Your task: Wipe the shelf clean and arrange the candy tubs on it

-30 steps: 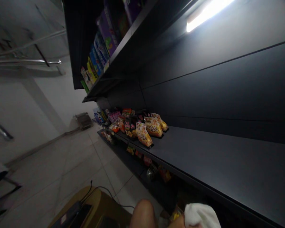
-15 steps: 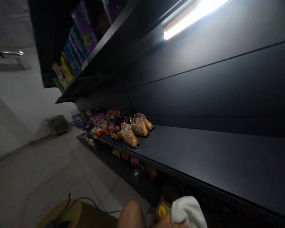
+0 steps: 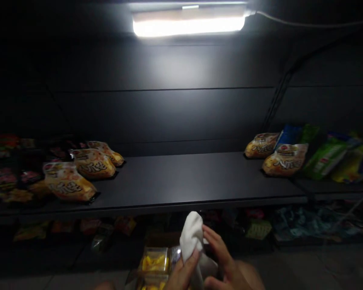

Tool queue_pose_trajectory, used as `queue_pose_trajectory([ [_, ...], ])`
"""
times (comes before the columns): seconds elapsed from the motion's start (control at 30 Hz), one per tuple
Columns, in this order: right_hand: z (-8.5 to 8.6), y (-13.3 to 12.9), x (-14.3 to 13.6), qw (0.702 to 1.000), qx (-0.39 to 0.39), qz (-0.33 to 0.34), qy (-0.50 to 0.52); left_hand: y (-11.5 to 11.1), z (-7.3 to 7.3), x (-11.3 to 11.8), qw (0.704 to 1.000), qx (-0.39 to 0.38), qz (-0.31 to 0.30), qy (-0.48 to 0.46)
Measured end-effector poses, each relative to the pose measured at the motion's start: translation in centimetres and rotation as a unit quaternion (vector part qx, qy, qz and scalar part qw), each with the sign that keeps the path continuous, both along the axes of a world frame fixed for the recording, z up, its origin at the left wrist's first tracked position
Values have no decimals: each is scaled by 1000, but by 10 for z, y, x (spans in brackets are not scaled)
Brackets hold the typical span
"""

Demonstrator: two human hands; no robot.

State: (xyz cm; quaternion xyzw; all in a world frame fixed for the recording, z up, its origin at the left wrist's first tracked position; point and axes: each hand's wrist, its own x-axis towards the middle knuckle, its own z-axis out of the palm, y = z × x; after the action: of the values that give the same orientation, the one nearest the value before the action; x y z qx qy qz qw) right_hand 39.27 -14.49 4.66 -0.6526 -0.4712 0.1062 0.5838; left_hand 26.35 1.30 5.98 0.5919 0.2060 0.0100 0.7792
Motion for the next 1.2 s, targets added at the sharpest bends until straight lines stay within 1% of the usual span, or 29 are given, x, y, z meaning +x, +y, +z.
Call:
queue_pose_trajectory([
  [0.03,8,9,-8,999,13,21,-24,-5,0,6,1000,2,-23,-8],
  [0.07,16,15,-10,999,21,27,-42,-8,1,12,999,17,-43,-18],
  [0.1,25,18,-6,998,25,16,-55,-7,2,16,997,47,-57,-35],
  [0.13,34,18,4,997,24,-12,-66,-4,4,19,992,92,-63,-56],
  [0.2,51,10,37,990,8,-102,-101,12,9,23,972,208,-61,-91],
  [0.23,59,3,59,979,-5,-159,-128,23,13,24,958,262,-51,-100],
  [0.3,67,-14,105,945,-48,-262,-191,48,22,27,928,355,-25,-107],
  [0.33,67,-21,128,923,-82,-300,-226,61,27,30,910,400,-13,-111],
  [0.37,64,-27,149,902,-128,-320,-258,73,31,34,887,447,-2,-118],
  [0.43,51,-35,185,875,-217,-310,-303,94,38,47,826,547,13,-137],
  [0.47,43,-36,200,869,-248,-291,-314,104,41,54,791,594,18,-146],
  [0.53,27,-35,225,866,-281,-261,-322,120,43,72,721,674,20,-158],
  [0.6,18,-30,247,860,-301,-262,-319,134,43,90,660,734,20,-159],
  [0.67,16,-23,269,846,-325,-285,-313,146,40,105,615,774,13,-151],
  [0.7,18,-18,280,839,-337,-297,-307,150,37,112,600,787,7,-144],
  [0.73,19,-14,293,834,-346,-304,-302,154,34,117,590,796,1,-137],
  [0.8,23,-3,320,833,-355,-307,-295,160,27,124,578,806,-7,-123],
  [0.93,23,24,374,846,-345,-275,-300,164,17,130,565,817,-13,-111],
  [1.07,18,57,421,848,-345,-273,-294,167,15,131,547,831,-20,-101],
  [1.2,15,87,452,841,-355,-298,-280,169,14,132,543,834,-28,-94],
])
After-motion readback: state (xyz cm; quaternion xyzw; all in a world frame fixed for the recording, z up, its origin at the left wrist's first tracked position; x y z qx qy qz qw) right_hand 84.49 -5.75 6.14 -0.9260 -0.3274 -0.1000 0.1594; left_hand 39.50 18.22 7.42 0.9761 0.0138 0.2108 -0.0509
